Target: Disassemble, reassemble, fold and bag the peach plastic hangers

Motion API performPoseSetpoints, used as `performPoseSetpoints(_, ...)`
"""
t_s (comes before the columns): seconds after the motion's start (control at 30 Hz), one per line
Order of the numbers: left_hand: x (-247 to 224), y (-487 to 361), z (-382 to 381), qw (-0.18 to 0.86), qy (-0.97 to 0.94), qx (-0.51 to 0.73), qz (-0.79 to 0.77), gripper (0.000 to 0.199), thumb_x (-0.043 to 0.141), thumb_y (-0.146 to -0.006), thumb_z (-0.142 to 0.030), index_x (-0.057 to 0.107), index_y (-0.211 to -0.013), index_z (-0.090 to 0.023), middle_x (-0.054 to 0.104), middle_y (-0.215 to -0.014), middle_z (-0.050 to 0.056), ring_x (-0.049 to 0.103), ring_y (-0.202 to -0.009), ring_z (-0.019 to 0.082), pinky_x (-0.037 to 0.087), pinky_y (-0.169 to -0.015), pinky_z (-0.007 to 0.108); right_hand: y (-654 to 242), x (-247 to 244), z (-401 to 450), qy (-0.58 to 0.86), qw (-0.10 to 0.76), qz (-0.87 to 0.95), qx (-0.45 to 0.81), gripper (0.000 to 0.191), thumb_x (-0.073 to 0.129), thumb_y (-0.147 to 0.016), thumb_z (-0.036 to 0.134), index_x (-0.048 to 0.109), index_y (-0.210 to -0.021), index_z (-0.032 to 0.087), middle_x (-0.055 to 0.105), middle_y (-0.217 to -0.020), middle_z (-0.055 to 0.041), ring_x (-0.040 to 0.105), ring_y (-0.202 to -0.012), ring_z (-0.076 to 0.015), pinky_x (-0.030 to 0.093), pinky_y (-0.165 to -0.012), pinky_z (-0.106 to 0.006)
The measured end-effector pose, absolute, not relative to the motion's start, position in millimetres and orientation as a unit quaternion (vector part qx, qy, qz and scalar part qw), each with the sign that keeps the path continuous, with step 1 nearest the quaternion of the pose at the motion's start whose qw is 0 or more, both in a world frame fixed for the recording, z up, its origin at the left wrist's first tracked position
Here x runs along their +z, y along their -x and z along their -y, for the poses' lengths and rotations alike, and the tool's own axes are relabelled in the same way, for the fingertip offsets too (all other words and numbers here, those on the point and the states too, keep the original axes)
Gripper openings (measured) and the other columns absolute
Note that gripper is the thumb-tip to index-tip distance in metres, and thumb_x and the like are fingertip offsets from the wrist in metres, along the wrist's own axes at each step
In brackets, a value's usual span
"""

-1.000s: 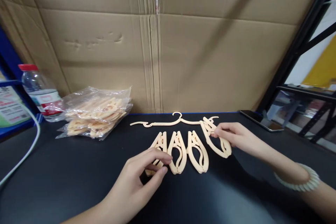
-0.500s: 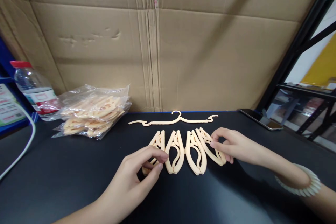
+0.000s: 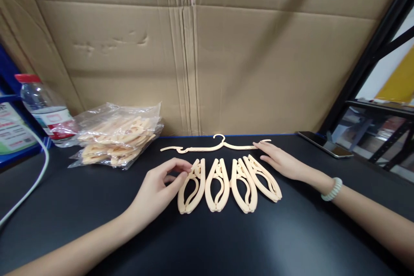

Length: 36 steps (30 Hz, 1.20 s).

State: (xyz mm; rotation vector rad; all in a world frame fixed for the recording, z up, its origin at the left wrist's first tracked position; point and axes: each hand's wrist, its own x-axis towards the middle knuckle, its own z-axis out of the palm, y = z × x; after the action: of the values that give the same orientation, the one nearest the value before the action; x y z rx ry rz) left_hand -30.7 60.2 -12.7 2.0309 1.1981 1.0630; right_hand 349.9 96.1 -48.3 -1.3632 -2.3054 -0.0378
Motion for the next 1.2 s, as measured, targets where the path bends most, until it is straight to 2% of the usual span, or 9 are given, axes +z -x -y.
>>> performPoseSetpoints(0.1,-12.4,28.7,-57.1,0.272,-0.75,0.408,-0.443,0.02,0.055,-0.085,-0.035,0.066,-0.09,-0.02,0.069,-0.091,0.004,0.067,-0.088,0.021,0.056,-0.074,0.029,-349.8,-47.1,-94.3,0.486,0.235,0.841,-0.032,0.04,0.04,-0.095,0.035,0.052,-0.131,0.022,0.059,-0.128,-0.013,0.053,-0.12,-0.0296,0.043,-0.102,-0.053)
performPoseSetpoints(0.23,-8.1,26.3,-51.6,0.275,-0.744,0.425,-0.435,0.018,0.054,-0.086,-0.033,0.065,-0.087,-0.02,0.069,-0.088,0.003,0.068,-0.084,0.02,0.056,-0.07,0.027,-344.3,-41.1,-88.8,0.487,0.246,0.838,-0.027,0.03,0.04,-0.096,0.033,0.065,-0.109,0.022,0.064,-0.105,-0.0108,0.059,-0.101,-0.0259,0.05,-0.09,-0.046)
performPoseSetpoints(0.4,-4.4,25.0,-46.7,0.269,-0.742,0.429,-0.44,0.016,0.056,-0.085,-0.031,0.066,-0.085,-0.019,0.069,-0.086,0.003,0.067,-0.082,0.02,0.056,-0.069,0.026,-334.7,-32.7,-81.7,0.51,0.254,0.822,0.006,0.025,0.043,-0.096,0.032,0.063,-0.088,0.02,0.063,-0.089,-0.0072,0.06,-0.085,-0.0213,0.051,-0.076,-0.036)
performPoseSetpoints(0.53,-7.2,26.6,-46.4,0.281,-0.736,0.434,-0.438,0.015,0.056,-0.085,-0.03,0.066,-0.085,-0.019,0.069,-0.086,0.003,0.067,-0.083,0.02,0.056,-0.072,0.028,-329.9,-26.9,-75.9,0.546,0.276,0.791,0.024,0.022,0.042,-0.095,0.035,0.057,-0.089,0.02,0.063,-0.085,-0.0058,0.06,-0.075,-0.0197,0.048,-0.067,-0.033)
performPoseSetpoints(0.7,-8.4,26.2,-49.6,0.311,-0.691,0.469,-0.453,0.017,0.058,-0.081,-0.03,0.065,-0.09,-0.017,0.071,-0.093,0.006,0.067,-0.095,0.023,0.051,-0.093,0.039,-333.6,-18.9,-68.7,0.585,0.315,0.747,0.019,0.021,0.043,-0.095,0.04,0.054,-0.093,0.022,0.063,-0.077,-0.0029,0.059,-0.068,-0.019,0.044,-0.06,-0.03)
performPoseSetpoints(0.9,-5.9,21.5,-44.0,0.385,-0.592,0.496,-0.506,0.042,0.063,-0.075,-0.033,0.059,-0.114,-0.017,0.061,-0.128,0.014,0.056,-0.119,0.03,0.047,-0.099,0.044,-328.9,-3.6,-55.6,0.548,0.385,0.74,-0.064,0.022,0.046,-0.094,0.041,0.056,-0.094,0.021,0.063,-0.077,-0.004,0.058,-0.065,-0.0181,0.044,-0.057,-0.029)
performPoseSetpoints(1.0,-5.9,18.4,-34.8,0.412,-0.578,0.494,-0.503,0.053,0.062,-0.076,-0.036,0.051,-0.125,-0.018,0.052,-0.137,0.015,0.058,-0.117,0.029,0.049,-0.097,0.043,-317.2,-1.9,-47.6,0.509,0.368,0.773,-0.093,0.02,0.045,-0.095,0.037,0.058,-0.093,0.022,0.065,-0.079,-0.0051,0.06,-0.068,-0.0189,0.046,-0.06,-0.03)
performPoseSetpoints(1.1,-5.6,16.2,-26.3,0.369,-0.653,0.458,-0.476,0.059,0.062,-0.079,-0.035,0.046,-0.134,-0.021,0.056,-0.133,0.013,0.06,-0.113,0.027,0.048,-0.098,0.043,-304.5,-3.6,-41.1,0.457,0.345,0.811,-0.118,0.017,0.044,-0.097,0.03,0.059,-0.095,0.022,0.067,-0.083,-0.0049,0.062,-0.073,-0.0191,0.048,-0.067,-0.032)
performPoseSetpoints(1.2,-5.1,15.9,-23.1,0.298,-0.743,0.42,-0.428,0.044,0.058,-0.082,-0.028,0.057,-0.126,-0.025,0.062,-0.125,0.008,0.057,-0.116,0.026,0.043,-0.103,0.041,-296.5,-4.0,-37.1,0.41,0.342,0.833,-0.142,0.018,0.042,-0.098,0.022,0.059,-0.102,0.023,0.068,-0.089,-0.0046,0.063,-0.077,-0.0184,0.049,-0.069,-0.031)
